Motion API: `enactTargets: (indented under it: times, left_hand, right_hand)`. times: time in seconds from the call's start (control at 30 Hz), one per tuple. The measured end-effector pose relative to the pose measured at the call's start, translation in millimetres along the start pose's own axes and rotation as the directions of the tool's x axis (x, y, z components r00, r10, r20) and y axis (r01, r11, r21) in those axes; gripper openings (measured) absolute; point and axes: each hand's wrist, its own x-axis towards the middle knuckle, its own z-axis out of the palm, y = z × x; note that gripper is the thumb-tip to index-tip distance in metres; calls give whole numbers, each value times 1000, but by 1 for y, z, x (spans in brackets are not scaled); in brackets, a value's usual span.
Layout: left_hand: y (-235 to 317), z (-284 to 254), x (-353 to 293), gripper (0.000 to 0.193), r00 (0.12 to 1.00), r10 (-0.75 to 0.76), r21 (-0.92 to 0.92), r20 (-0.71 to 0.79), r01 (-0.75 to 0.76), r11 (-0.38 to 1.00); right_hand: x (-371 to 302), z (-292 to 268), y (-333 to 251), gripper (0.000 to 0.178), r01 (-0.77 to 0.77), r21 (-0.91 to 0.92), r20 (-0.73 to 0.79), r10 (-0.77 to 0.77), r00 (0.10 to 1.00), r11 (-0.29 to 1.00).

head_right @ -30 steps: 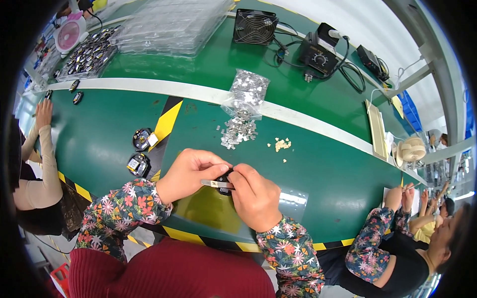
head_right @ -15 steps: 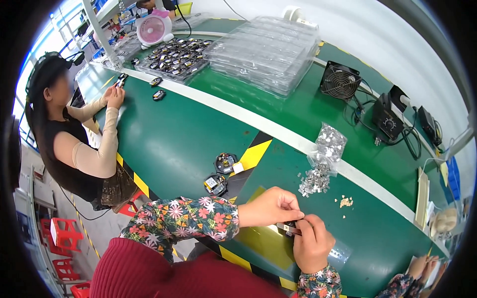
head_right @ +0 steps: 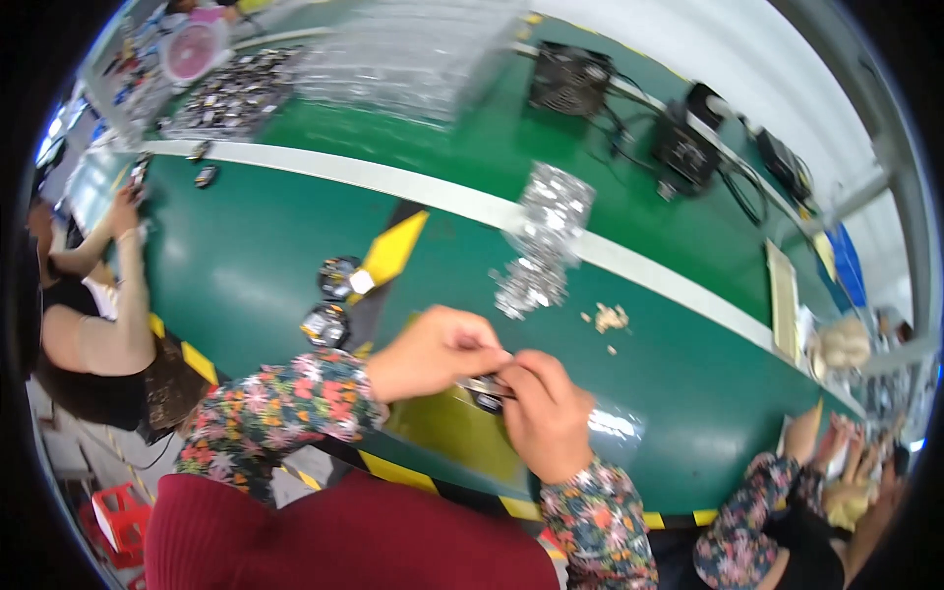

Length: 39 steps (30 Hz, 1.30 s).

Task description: The person assembles electronic components onto a PCB using tweezers.

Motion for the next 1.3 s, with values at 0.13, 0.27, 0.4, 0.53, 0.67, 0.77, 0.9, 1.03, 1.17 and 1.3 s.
enactTargets:
  times: [0.13,0.27,0.4,0.53,0.67,0.77,0.9,1.03,1.17,1.3]
  left_hand:
    - [3,-5,1,15,998,-56,31,18,56,998]
    - [12,1,1,12,992,-123,40,16,122,992]
    - [1,7,1,15,996,56,21,73,-58,998]
    - [10,13,-6,26,996,66,77,53,-70,995]
    - [7,4,-6,14,996,-71,113,61,64,992]
    - [10,11,-7,11,988,-110,110,112,98,989]
    - [7,14,-6,12,977,-131,101,169,115,988]
    - [2,11,-6,12,965,-135,117,223,111,987]
    - [3,12,-4,12,958,-144,113,247,119,986]
    - [2,11,-4,13,951,-169,97,260,149,984]
  right_hand:
    - [-4,4,5,24,-29,-7,25,29,999,1000]
    - [-8,3,10,24,-74,64,27,73,997,995]
    - [-9,1,10,23,-117,62,-30,119,992,991]
    - [-6,-3,12,18,-208,252,-42,226,973,945]
    - [1,-17,30,11,-317,322,-98,364,926,892]
    - [1,-33,50,8,-468,432,-166,578,799,771]
    - [11,-38,54,6,-514,252,-91,549,831,820]
    - [26,-20,48,12,-395,134,115,382,917,909]
    - [34,2,50,16,-354,119,217,324,921,927]
    - [31,16,53,16,-279,88,206,257,944,956]
